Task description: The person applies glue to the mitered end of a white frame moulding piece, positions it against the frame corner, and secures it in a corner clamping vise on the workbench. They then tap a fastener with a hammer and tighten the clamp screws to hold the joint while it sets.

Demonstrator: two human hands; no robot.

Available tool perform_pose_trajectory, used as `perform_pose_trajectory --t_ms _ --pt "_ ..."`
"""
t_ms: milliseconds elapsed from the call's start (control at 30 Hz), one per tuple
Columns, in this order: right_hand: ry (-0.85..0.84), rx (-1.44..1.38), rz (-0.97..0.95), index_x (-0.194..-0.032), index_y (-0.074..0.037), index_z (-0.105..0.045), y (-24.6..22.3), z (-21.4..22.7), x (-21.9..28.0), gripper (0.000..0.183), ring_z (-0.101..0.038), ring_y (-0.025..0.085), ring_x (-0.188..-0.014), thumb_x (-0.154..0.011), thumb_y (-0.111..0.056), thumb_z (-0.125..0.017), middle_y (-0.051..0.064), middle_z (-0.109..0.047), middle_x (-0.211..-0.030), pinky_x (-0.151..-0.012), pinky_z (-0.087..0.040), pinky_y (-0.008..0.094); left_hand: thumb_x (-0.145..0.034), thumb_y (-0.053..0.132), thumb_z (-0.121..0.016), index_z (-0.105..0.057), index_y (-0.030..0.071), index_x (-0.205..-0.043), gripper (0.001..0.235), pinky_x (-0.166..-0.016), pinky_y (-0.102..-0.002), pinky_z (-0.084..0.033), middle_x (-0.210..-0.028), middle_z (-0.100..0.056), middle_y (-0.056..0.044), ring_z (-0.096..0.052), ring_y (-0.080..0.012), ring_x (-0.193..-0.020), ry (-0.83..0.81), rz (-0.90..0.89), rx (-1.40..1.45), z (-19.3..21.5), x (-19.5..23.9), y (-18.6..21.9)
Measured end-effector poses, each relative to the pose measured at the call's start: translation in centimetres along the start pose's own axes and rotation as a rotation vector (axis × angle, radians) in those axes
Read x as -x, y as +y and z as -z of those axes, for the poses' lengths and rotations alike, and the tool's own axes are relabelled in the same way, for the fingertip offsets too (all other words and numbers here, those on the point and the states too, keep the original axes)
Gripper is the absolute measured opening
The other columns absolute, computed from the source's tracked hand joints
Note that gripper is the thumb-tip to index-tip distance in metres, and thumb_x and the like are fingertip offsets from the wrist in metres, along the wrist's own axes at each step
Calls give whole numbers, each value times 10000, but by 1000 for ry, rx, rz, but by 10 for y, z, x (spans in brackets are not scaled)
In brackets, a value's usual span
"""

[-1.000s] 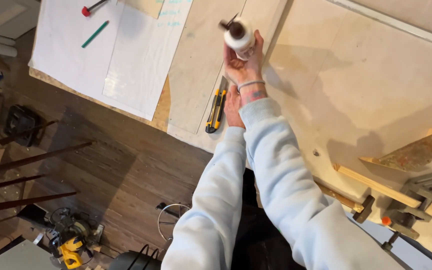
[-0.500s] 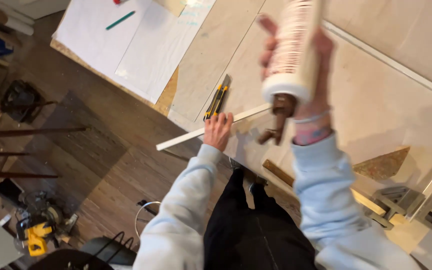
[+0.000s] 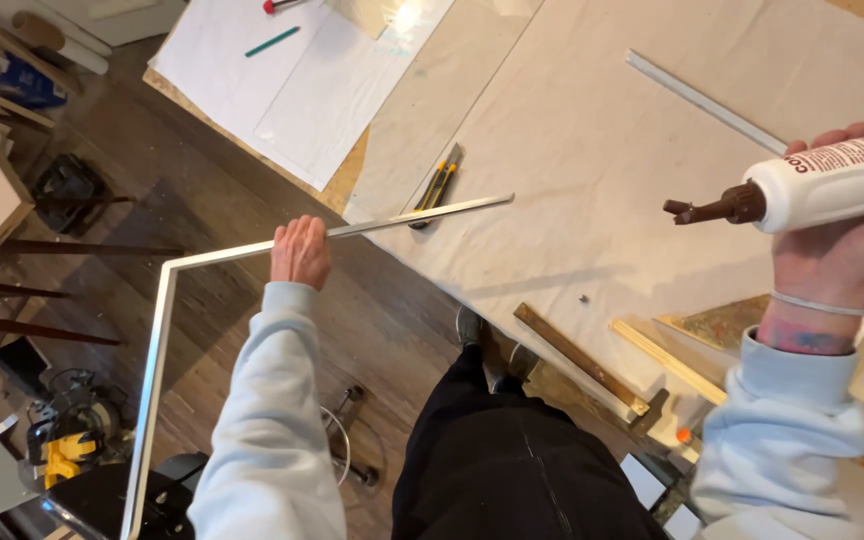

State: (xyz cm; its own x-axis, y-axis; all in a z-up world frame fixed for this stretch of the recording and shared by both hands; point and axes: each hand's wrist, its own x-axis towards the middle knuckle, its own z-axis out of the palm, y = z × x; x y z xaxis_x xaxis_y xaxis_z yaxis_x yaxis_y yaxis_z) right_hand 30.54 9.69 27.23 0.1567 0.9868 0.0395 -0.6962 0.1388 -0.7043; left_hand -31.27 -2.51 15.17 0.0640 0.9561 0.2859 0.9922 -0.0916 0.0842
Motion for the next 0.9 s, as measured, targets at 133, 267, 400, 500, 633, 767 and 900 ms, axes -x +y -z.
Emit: perform_pose_trajectory --t_ms 133,267,400,500,633,767,900 --pt "79 66 47 -1602 -96 -353 -35 12 15 606 -653 226 -1018 -1109 -303 -638 87 -601 -1225 -951 -576 401 -899 256 -616 -514 103 -797 211 -636 -417 -488 -734 -570 -100 -600 -281 -647 -396 173 -20 9 14 0" --pt "-44 291 125 -1586 -108 -354 9 -10 26 624 -652 223 -984 -1107 -326 -689 90 -554 -1326 -904 -583 394 -902 581 -695 -476 95 -691 573 -576 -442 -474 -650 -571 -78 -601 -299 -620 -148 105 53 47 28 30" --pt "-159 505 226 -1571 -121 -355 63 -44 42 646 -651 221 -951 -1105 -351 -740 94 -508 -1428 -858 -590 388 -858 735 -692 -462 131 -612 691 -463 -420 -437 -532 -555 -55 -582 -274 -476 -163 124 -32 68 39 37" --pt "-233 679 303 -1559 -130 -355 67 -61 64 665 -650 220 -926 -1104 -369 -778 99 -473 -1504 -823 -595 384 -857 728 -696 -461 133 -611 685 -442 -420 -424 -500 -542 -56 -571 -284 -447 -157 118 -45 87 49 45" --pt "-151 664 246 -1626 -146 -330 48 -84 64 795 -674 186 -823 -1032 -501 -722 54 -653 -1002 -736 -577 339 -797 703 -725 -424 128 -548 695 -431 -422 -420 -469 -506 -98 -552 -312 -437 -117 115 37 107 67 54" --pt "-133 523 177 -1646 -138 -327 43 -81 56 780 -641 176 -865 -1061 -532 -660 61 -622 -1024 -781 -564 345 -861 659 -733 -421 119 -614 671 -462 -425 -410 -513 -501 -89 -548 -308 -476 -134 112 55 130 68 68" --pt "-133 292 109 -1657 -100 -358 38 -81 48 745 -587 163 -931 -1120 -575 -557 76 -569 -1064 -845 -529 351 -824 661 -735 -404 115 -573 686 -434 -429 -384 -483 -470 -89 -516 -313 -447 -137 95 66 144 69 79"
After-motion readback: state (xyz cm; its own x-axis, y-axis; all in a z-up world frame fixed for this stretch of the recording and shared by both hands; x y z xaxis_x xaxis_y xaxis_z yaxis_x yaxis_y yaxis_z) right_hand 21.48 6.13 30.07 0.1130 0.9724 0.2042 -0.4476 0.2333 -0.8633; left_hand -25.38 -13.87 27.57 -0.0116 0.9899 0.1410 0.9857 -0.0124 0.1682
